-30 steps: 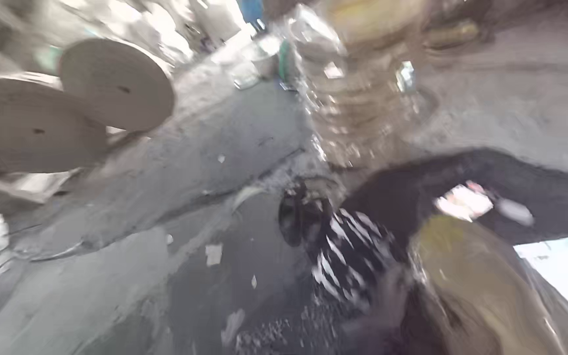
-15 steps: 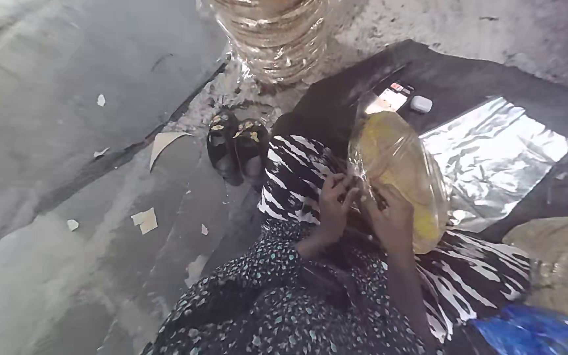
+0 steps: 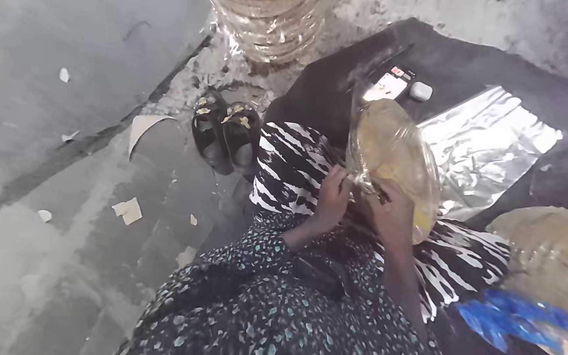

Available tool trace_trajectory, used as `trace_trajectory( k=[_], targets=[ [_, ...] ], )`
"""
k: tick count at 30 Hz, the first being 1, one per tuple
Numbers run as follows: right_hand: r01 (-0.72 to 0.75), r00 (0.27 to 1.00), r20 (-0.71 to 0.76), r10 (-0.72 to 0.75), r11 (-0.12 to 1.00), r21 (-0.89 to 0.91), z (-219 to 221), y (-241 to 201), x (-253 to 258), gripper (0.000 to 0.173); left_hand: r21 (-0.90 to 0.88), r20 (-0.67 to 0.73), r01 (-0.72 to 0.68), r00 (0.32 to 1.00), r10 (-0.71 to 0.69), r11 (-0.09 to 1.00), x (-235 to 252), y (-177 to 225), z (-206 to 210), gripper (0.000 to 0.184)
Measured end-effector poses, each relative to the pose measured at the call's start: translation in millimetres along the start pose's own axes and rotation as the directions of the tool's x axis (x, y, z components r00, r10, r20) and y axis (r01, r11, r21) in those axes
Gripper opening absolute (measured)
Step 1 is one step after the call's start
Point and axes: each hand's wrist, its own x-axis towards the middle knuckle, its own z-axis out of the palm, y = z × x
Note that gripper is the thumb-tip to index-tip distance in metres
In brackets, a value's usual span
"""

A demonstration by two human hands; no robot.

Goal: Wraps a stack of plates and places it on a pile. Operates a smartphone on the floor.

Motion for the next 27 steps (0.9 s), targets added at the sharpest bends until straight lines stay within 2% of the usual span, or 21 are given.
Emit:
trace_trajectory(
  k=[2, 4, 9, 13, 20, 23, 27],
  targets=[
    [-0.018, 1.000, 0.004, 0.018, 1.000, 0.012, -3.5, 1.2, -2.4, 0.031, 0.003, 0.070, 0.002, 0.998, -0.002, 1.000, -3.8, 4.8, -3.8, 0.030],
    [-0.029, 0.999, -0.011, 0.030, 0.999, 0.021, -7.3, 1.1, -4.9, 0.032, -0.026, 0.116, -0.052, 0.992, 0.055, 0.998, -5.5, 3.2, -3.3, 0.029],
    [-0.013, 0.999, -0.039, 0.015, 0.999, 0.043, -16.7, 5.2, -5.2, 0.031, -0.048, 0.153, -0.158, 0.975, 0.164, 0.986, -9.5, -1.4, 0.0, 0.026],
    [-0.039, 0.999, -0.025, 0.041, 0.994, 0.098, -12.0, 7.5, -4.1, 0.030, 0.011, 0.168, -0.089, 0.982, 0.086, 0.996, -10.0, 3.1, -2.1, 0.020],
    [-0.026, 1.000, -0.016, 0.027, 0.999, 0.041, -11.7, 5.3, -9.4, 0.033, -0.043, 0.273, 0.037, 0.962, -0.024, 0.998, -10.8, 6.1, -8.8, 0.028],
    [-0.083, 0.996, 0.023, 0.082, 0.995, 0.054, -13.3, 2.2, -2.3, 0.034, 0.020, 0.209, 0.020, 0.978, -0.024, 1.000, 2.6, 4.0, -11.3, 0.020],
    [-0.148, 0.989, 0.027, 0.146, 0.984, 0.095, -6.6, -3.7, 3.8, 0.033, 0.119, 0.011, -0.116, 0.993, 0.116, 0.986, 7.2, -4.1, -5.4, 0.018]
  ],
)
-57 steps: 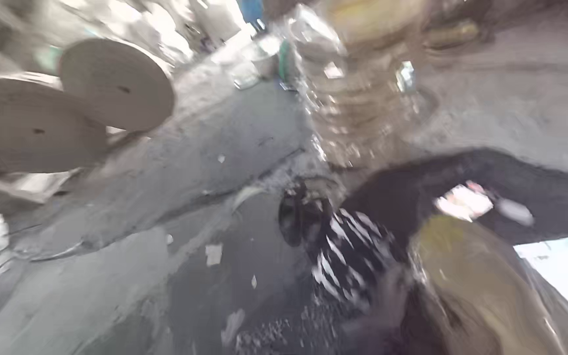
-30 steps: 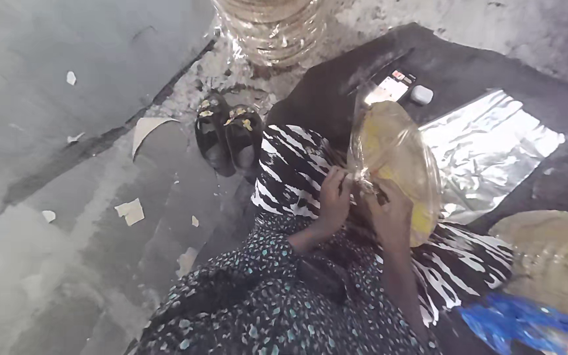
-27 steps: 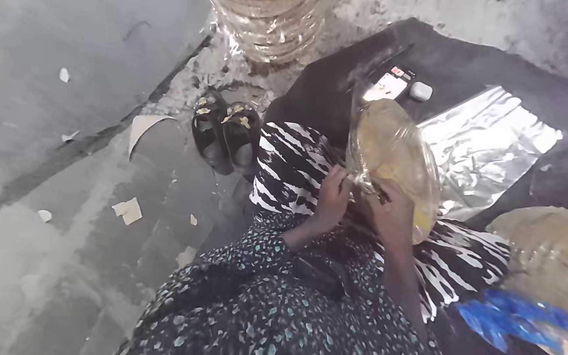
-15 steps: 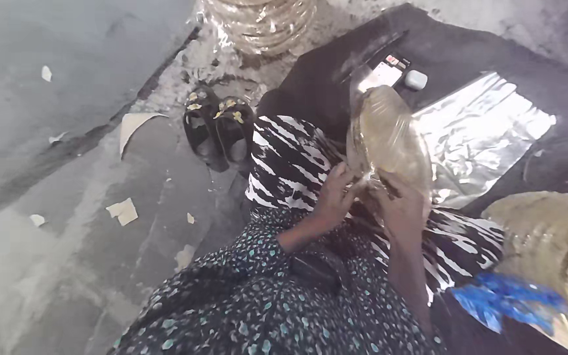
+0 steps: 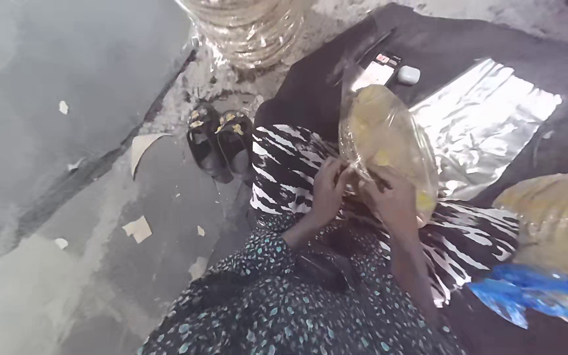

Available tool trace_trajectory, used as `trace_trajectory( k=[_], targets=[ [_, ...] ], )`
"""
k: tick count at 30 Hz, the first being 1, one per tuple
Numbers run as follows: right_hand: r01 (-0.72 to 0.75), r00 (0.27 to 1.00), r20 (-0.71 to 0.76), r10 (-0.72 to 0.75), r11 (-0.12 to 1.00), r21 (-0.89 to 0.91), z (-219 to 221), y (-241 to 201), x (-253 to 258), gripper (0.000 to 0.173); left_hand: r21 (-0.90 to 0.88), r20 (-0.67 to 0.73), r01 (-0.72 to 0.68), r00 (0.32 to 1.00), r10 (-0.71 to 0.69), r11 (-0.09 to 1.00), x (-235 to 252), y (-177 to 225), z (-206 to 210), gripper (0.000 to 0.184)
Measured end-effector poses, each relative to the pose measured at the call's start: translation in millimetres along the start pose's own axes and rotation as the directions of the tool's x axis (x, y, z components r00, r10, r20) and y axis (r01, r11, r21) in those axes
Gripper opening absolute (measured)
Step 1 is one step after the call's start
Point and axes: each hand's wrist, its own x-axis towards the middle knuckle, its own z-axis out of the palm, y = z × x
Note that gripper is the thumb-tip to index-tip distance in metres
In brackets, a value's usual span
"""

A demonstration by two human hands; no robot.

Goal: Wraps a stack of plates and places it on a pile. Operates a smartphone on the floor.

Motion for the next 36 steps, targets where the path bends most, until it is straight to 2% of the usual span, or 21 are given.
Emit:
trace_trajectory(
  k=[3, 7, 11, 14, 16, 18, 20, 23, 29, 31, 33, 36],
  targets=[
    [0.023, 1.000, -0.015, -0.023, 1.000, 0.010, 5.3, 1.5, 0.5, 0.033, -0.003, -0.089, -0.036, 0.995, 0.035, 0.999, -2.1, -8.7, 5.4, 0.020],
    [0.020, 1.000, -0.023, -0.020, 0.999, 0.031, 8.2, 1.2, 2.1, 0.032, 0.032, -0.158, -0.015, 0.987, 0.020, 0.999, 0.2, -10.1, 8.0, 0.023],
    [0.013, 1.000, -0.019, -0.013, 1.000, 0.026, 9.5, -0.1, 4.4, 0.031, 0.191, -0.274, -0.229, 0.921, 0.276, 0.955, 6.8, -22.0, 6.1, 0.015],
    [0.000, 1.000, -0.019, 0.001, 1.000, 0.016, 9.2, -4.2, 6.0, 0.030, 0.222, -0.264, -0.298, 0.898, 0.352, 0.928, 13.3, -23.2, 0.9, 0.012],
    [-0.015, 1.000, -0.020, 0.016, 1.000, 0.026, 9.2, -5.0, 6.6, 0.031, 0.185, -0.260, -0.290, 0.907, 0.331, 0.939, 15.6, -23.1, 0.9, 0.014],
    [0.008, 0.999, -0.037, -0.008, 1.000, 0.027, 10.9, -2.7, 7.0, 0.031, 0.113, -0.279, -0.252, 0.920, 0.274, 0.961, 15.3, -20.6, 2.7, 0.024],
    [0.042, 0.997, -0.064, -0.041, 0.999, 0.025, 14.3, -0.5, 8.1, 0.031, 0.139, -0.263, -0.201, 0.936, 0.232, 0.970, 15.7, -18.0, 1.1, 0.034],
    [0.043, 0.997, -0.071, -0.040, 0.998, 0.039, 17.2, -0.4, 10.2, 0.031, 0.154, -0.232, -0.138, 0.958, 0.171, 0.979, 16.2, -21.2, 1.1, 0.024],
    [0.014, 0.996, -0.091, -0.008, 0.998, 0.059, 21.7, -1.2, 10.1, 0.032, 0.168, -0.262, -0.234, 0.926, 0.272, 0.958, 17.9, -27.0, 4.6, 0.018],
    [0.027, 0.993, -0.112, -0.021, 0.998, 0.054, 21.7, -0.6, 10.5, 0.032, 0.123, -0.195, -0.193, 0.957, 0.214, 0.973, 14.7, -22.9, 3.9, 0.021],
    [0.023, 0.993, -0.117, -0.016, 0.998, 0.058, 20.0, -1.4, 10.9, 0.031, 0.024, -0.073, -0.099, 0.992, 0.100, 0.995, 11.8, -16.7, 0.2, 0.023],
    [0.027, 0.992, -0.123, -0.020, 0.998, 0.060, 18.3, -0.9, 9.0, 0.030, -0.164, 0.122, 0.079, 0.991, -0.059, 0.983, 4.4, -10.0, -5.7, 0.029]
  ],
)
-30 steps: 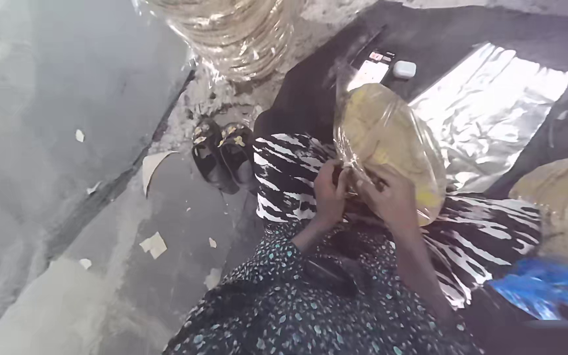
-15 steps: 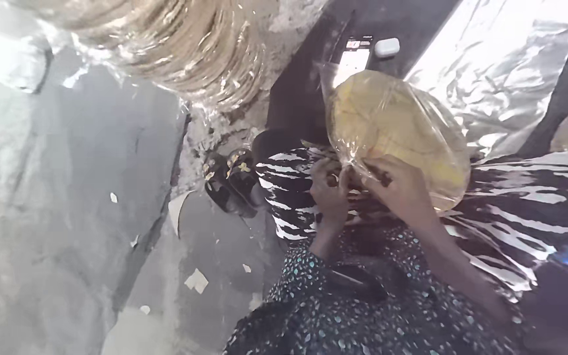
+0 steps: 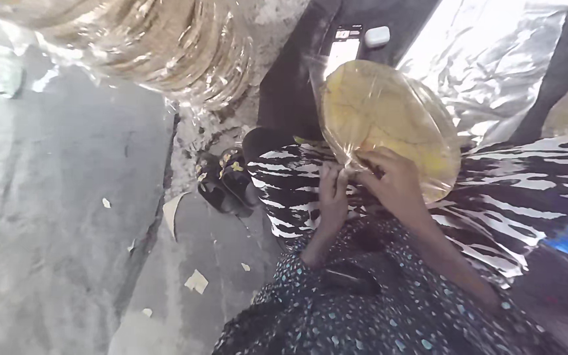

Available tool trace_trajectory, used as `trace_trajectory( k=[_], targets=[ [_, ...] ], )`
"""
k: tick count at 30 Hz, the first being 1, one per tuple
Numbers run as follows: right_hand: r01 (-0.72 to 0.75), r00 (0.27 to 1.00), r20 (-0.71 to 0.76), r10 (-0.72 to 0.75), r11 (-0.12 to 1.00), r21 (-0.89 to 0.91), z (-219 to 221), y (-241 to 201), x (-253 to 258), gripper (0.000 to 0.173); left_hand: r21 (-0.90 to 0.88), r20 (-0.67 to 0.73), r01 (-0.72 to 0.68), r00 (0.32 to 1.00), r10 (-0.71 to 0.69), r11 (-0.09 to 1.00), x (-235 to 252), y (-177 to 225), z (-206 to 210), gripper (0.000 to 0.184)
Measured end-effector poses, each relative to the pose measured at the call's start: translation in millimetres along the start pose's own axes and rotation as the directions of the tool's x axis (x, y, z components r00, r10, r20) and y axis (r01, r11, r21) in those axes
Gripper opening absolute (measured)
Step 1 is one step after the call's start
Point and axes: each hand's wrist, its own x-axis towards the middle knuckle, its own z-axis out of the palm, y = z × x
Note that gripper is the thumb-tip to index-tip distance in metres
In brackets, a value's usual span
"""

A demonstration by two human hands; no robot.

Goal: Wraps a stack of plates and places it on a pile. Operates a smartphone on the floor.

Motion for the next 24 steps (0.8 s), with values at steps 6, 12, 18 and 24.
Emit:
trace_trajectory(
  k=[6, 12, 18, 24],
  targets=[
    [0.015, 1.000, 0.026, -0.016, 0.998, 0.056, 5.8, 3.0, -1.7, 0.032, -0.051, 0.024, 0.153, 0.988, -0.152, 0.987, 6.1, 7.7, -7.8, 0.028],
    [-0.060, 0.995, 0.077, 0.059, 0.998, 0.008, 3.9, -3.7, -0.3, 0.033, 0.114, -0.134, 0.124, 0.985, -0.109, 0.986, 20.5, 9.2, -14.3, 0.048],
    [-0.040, 0.996, 0.079, 0.037, 0.998, 0.039, 9.6, -1.8, -2.5, 0.034, -0.089, -0.317, -0.039, 0.948, 0.009, 0.995, 15.2, -9.7, -10.2, 0.020],
    [-0.038, 0.992, 0.122, 0.042, 0.999, -0.033, 14.3, -9.5, -5.5, 0.039, -0.127, -0.237, -0.008, 0.971, -0.023, 0.992, 17.7, -23.7, -7.0, 0.019]
  ],
)
